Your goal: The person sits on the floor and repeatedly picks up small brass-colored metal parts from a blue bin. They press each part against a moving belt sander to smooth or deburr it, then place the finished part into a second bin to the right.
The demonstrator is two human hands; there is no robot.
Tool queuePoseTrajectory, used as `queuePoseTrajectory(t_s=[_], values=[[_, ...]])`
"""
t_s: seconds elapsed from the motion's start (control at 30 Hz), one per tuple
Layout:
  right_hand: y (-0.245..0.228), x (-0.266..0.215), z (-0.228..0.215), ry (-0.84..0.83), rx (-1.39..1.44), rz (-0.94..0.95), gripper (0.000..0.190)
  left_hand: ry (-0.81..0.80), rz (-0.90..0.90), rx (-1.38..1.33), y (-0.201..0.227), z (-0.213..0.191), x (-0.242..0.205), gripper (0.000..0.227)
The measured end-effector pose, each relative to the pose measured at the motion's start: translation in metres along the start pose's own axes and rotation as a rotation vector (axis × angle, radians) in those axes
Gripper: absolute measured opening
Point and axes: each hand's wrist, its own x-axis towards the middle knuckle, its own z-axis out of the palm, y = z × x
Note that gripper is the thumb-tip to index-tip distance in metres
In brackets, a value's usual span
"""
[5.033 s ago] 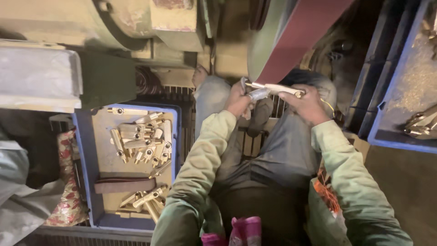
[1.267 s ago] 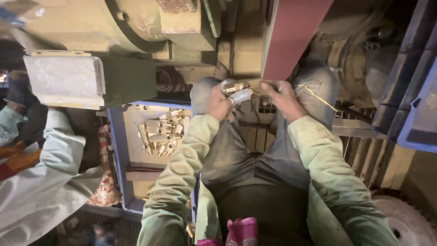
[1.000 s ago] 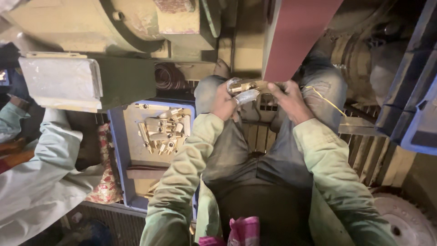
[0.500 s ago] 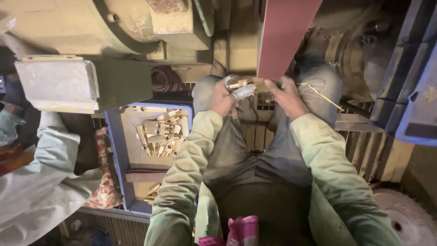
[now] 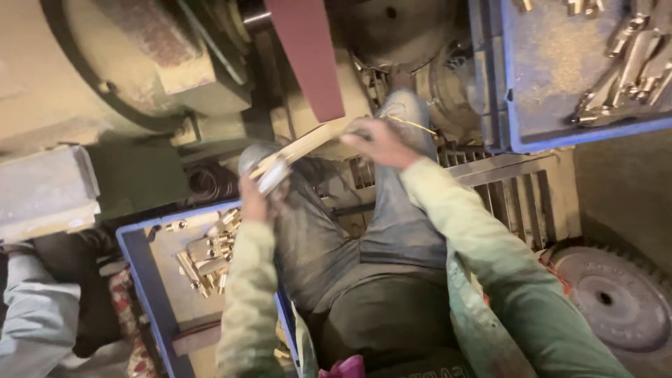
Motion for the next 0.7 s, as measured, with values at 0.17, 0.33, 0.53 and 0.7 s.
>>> queuePoseTrajectory(t_s=[0.17,0.33,0.53,0.7], values=[[-0.001,-0.069,-0.139,0.61,0.048,-0.068,0.027,0.466,-0.07,-0.207,0.018,-0.065,-0.077,0.03],[0.044,-0.067,-0.282,1.006,-0.395,-0.167,0.028,0.62,-0.073,-0.172,-0.012,-0.104,-0.119,0.031],[0.106,0.009,-0.368,0.952,-0.506,0.027,0.037,0.71,-0.214,-0.112,-0.08,-0.134,-0.122,0.027],[0.099,0.041,-0.367,1.242,-1.265,-0.57,0.034,0.653,-0.142,-0.023,-0.095,-0.15,-0.115,0.026]])
